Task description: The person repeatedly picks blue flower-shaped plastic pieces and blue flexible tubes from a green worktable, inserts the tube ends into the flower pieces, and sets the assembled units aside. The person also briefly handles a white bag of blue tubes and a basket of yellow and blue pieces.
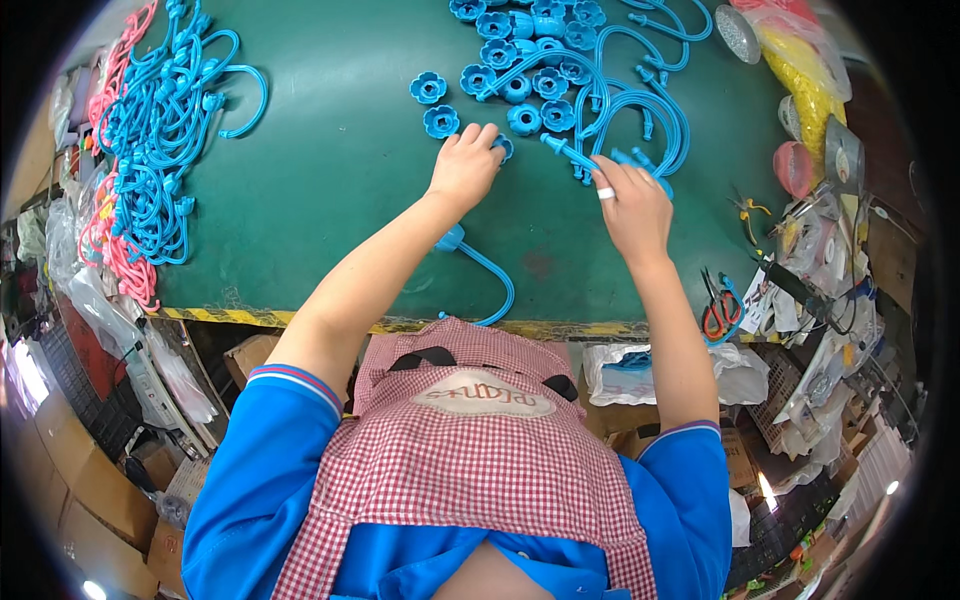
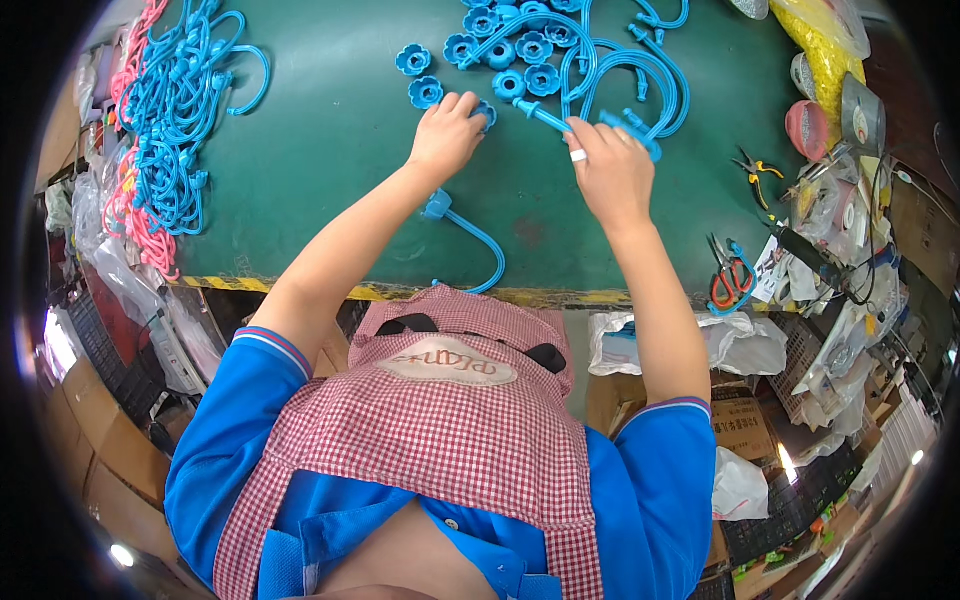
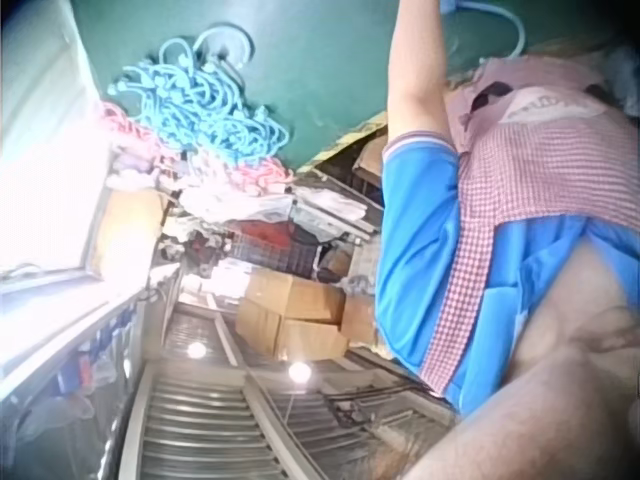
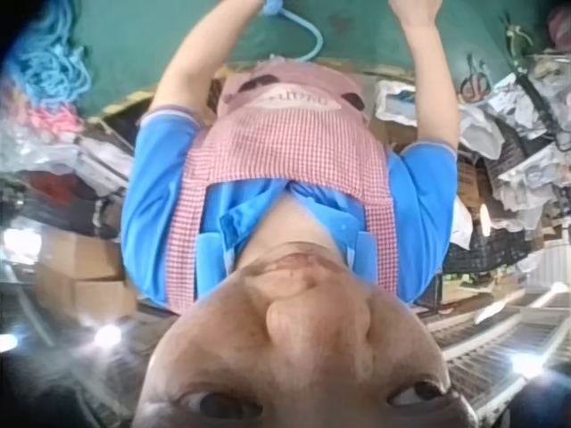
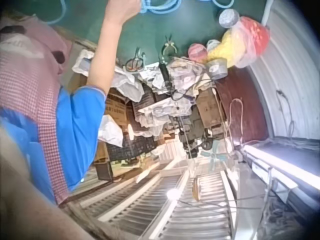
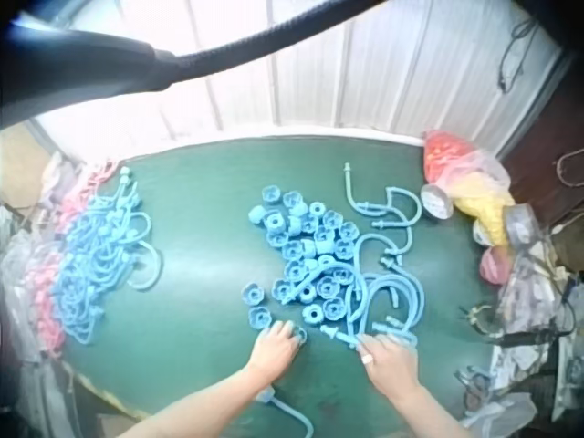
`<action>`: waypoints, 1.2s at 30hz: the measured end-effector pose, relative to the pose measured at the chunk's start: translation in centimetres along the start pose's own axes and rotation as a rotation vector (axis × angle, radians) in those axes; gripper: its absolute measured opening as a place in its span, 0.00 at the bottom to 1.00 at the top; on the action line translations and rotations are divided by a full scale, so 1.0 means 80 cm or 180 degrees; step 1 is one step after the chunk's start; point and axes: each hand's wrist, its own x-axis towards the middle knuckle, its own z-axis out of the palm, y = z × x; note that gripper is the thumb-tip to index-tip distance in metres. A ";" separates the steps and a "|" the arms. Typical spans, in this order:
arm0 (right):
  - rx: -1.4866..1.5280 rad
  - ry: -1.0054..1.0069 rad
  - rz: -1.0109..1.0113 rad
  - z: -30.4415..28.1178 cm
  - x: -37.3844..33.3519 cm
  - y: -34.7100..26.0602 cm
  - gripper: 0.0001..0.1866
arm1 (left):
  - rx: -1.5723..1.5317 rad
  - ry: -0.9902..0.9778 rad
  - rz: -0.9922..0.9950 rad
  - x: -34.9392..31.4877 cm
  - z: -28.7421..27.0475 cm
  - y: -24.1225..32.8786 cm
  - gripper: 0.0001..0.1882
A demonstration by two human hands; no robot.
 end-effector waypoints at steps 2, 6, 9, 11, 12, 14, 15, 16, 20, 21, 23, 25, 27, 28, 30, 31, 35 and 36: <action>-0.0205 -0.0113 0.0034 -0.012 -0.005 -0.009 0.09 | -0.2024 0.0594 -0.0609 -0.008 -0.006 0.005 0.07; 0.0271 -0.0217 0.0106 -0.008 -0.023 -0.038 0.09 | -0.5928 0.0245 -0.2579 -0.017 -0.049 0.044 0.09; 0.0490 -0.0151 0.0262 -0.006 -0.028 -0.055 0.08 | -0.6031 0.0455 -0.2671 -0.027 -0.076 0.069 0.10; 0.0640 -0.0071 0.0371 -0.007 -0.028 -0.061 0.09 | -0.6118 0.0333 -0.2427 -0.031 -0.076 0.069 0.10; 0.0844 -0.0265 0.0677 -0.008 -0.028 -0.068 0.09 | -0.6154 0.0281 -0.2308 -0.033 -0.076 0.069 0.10; 0.1244 -0.0674 0.1290 -0.011 -0.025 -0.080 0.10 | -0.5866 0.0279 -0.2336 -0.049 -0.071 0.074 0.11; 0.1741 -0.1052 0.1757 -0.001 -0.025 -0.073 0.13 | -0.5707 0.0176 -0.2338 -0.056 -0.073 0.076 0.11; 0.2465 -0.1530 0.2369 0.017 -0.043 -0.064 0.17 | -0.5547 0.0080 -0.2341 -0.061 -0.074 0.074 0.11; 0.2012 -0.0747 0.0294 0.065 -0.031 -0.017 0.10 | -0.1967 0.0121 -0.0491 -0.084 -0.035 0.022 0.15; 0.0799 -0.0339 0.0189 0.066 -0.008 0.004 0.10 | -0.1558 0.0078 -0.0852 -0.085 -0.035 0.008 0.16; -0.0471 -0.0072 -0.0074 0.076 0.014 0.056 0.20 | -0.1185 0.0500 -0.0755 -0.060 -0.033 -0.027 0.15; -0.1167 -0.0188 -0.0588 0.083 0.024 0.092 0.17 | -0.0096 0.1066 -0.0640 -0.030 -0.034 -0.047 0.16; -0.1140 -0.0202 -0.0888 0.081 0.037 0.100 0.17 | 0.0241 0.0316 -0.0805 -0.025 -0.020 -0.077 0.16; -0.1133 -0.0211 -0.1032 0.079 0.043 0.102 0.17 | 0.0248 0.0009 -0.0818 -0.026 -0.011 -0.089 0.14; -0.1420 -0.0308 -0.1176 0.078 0.041 0.110 0.17 | 0.0233 0.0196 -0.0576 -0.029 -0.012 -0.090 0.11; -0.1426 -0.0428 -0.1222 0.081 0.038 0.118 0.17 | 0.0225 0.0292 -0.0452 -0.030 -0.012 -0.087 0.09; -0.1076 -0.1176 -0.1366 0.067 0.042 0.120 0.17 | -0.1230 0.0493 -0.0872 -0.037 -0.015 -0.064 0.07; -0.0896 -0.1216 -0.1142 0.057 0.047 0.106 0.18 | -0.2085 0.0370 -0.1339 -0.042 -0.016 -0.062 0.08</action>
